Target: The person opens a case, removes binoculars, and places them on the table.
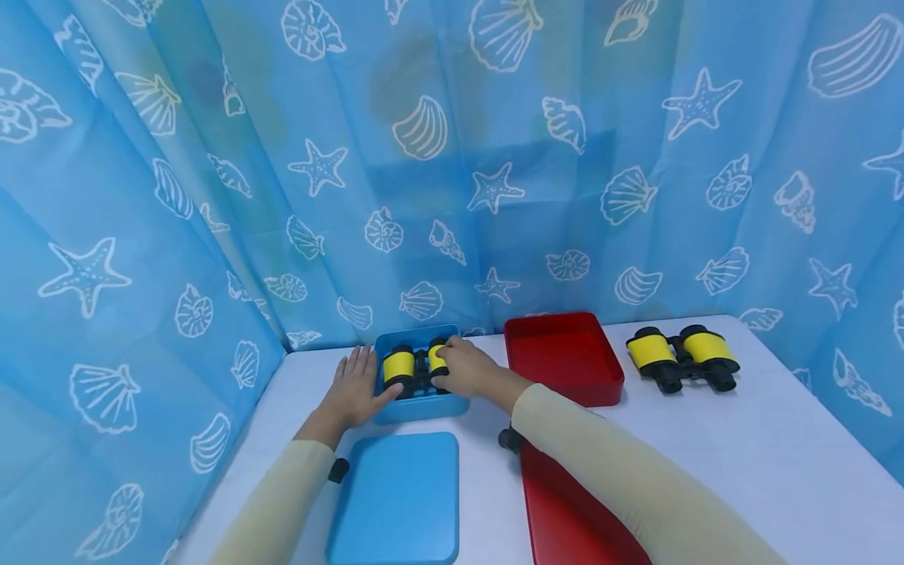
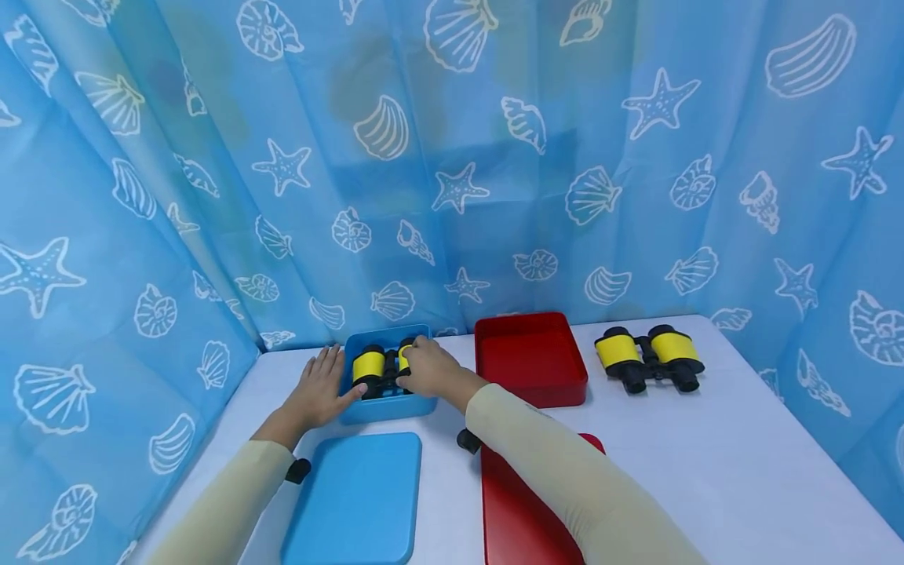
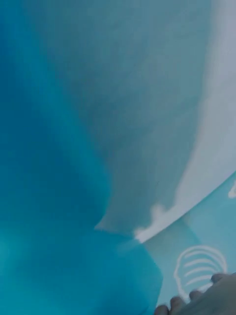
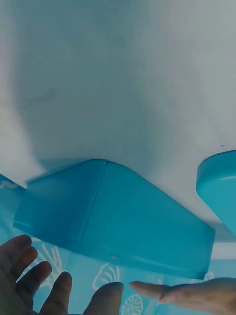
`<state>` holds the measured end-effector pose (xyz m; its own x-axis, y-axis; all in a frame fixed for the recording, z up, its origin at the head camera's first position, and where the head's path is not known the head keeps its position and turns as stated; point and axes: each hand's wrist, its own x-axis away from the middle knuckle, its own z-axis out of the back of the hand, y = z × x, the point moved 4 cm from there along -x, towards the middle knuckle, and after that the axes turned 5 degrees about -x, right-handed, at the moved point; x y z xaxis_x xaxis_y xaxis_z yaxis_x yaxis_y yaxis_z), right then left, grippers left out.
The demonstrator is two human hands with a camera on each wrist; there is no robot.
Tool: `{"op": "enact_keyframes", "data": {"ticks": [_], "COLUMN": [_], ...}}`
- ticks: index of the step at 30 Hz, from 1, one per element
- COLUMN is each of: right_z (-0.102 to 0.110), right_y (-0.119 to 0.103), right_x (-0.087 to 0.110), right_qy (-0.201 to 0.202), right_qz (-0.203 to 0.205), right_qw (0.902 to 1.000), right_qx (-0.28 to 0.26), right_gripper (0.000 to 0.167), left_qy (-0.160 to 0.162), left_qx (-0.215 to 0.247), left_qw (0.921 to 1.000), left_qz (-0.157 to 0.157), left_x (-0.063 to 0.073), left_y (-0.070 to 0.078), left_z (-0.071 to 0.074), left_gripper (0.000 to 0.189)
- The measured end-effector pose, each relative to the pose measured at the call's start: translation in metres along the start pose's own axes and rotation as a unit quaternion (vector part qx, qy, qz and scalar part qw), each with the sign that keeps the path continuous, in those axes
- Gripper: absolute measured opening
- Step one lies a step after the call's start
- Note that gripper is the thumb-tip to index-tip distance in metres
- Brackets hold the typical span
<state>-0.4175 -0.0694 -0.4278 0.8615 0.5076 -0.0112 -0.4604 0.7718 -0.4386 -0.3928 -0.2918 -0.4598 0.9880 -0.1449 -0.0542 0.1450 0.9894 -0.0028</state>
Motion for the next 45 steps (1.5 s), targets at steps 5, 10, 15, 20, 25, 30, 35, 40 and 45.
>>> {"op": "enact_keyframes", "data": {"ticks": [5, 10, 15, 20, 25, 30, 35, 40, 45], "right_z": [-0.004, -0.009, -0.016, -0.025, -0.027, -0.026, -0.027, -0.029, -0.031], "right_y": [-0.004, -0.006, -0.005, -0.006, -0.006, -0.008, -0.013, -0.018, -0.017], "right_x": [-0.011, -0.02, -0.028, -0.033, -0.039, -0.047, -0.055, -0.057, -0.058], "right_qy": [0.001, -0.001, -0.014, -0.027, -0.03, -0.03, -0.034, -0.046, -0.054], "right_qz": [0.024, 0.034, 0.027, 0.03, 0.029, 0.021, 0.007, -0.013, -0.029], "right_qw": [0.9991, 0.9971, 0.9968, 0.9955, 0.9939, 0.9919, 0.9928, 0.9928, 0.9915], "right_qx": [0.036, 0.068, 0.073, 0.086, 0.102, 0.121, 0.115, 0.11, 0.115], "right_gripper": [0.067, 0.072, 0.076, 0.082, 0.087, 0.094, 0.099, 0.102, 0.103], "left_qy": [0.006, -0.008, -0.015, -0.037, -0.032, -0.035, -0.026, -0.03, -0.037], "left_qx": [0.006, 0.013, 0.029, 0.029, 0.032, 0.025, 0.012, 0.008, 0.007], "left_qw": [0.9999, 0.9999, 0.9994, 0.9988, 0.999, 0.9991, 0.9996, 0.9995, 0.9993], "left_qz": [-0.009, -0.003, 0.01, 0.012, 0.006, 0.004, 0.008, 0.004, 0.001], "left_x": [-0.002, -0.003, -0.003, -0.003, -0.005, -0.007, -0.006, -0.004, -0.006], "left_y": [-0.006, -0.008, -0.008, -0.01, -0.01, -0.012, -0.012, -0.01, -0.006], "left_z": [-0.001, -0.007, -0.012, -0.015, -0.012, -0.011, -0.009, -0.005, -0.006], "left_gripper": [0.1, 0.104, 0.107, 0.108, 0.106, 0.108, 0.106, 0.103, 0.102]}}
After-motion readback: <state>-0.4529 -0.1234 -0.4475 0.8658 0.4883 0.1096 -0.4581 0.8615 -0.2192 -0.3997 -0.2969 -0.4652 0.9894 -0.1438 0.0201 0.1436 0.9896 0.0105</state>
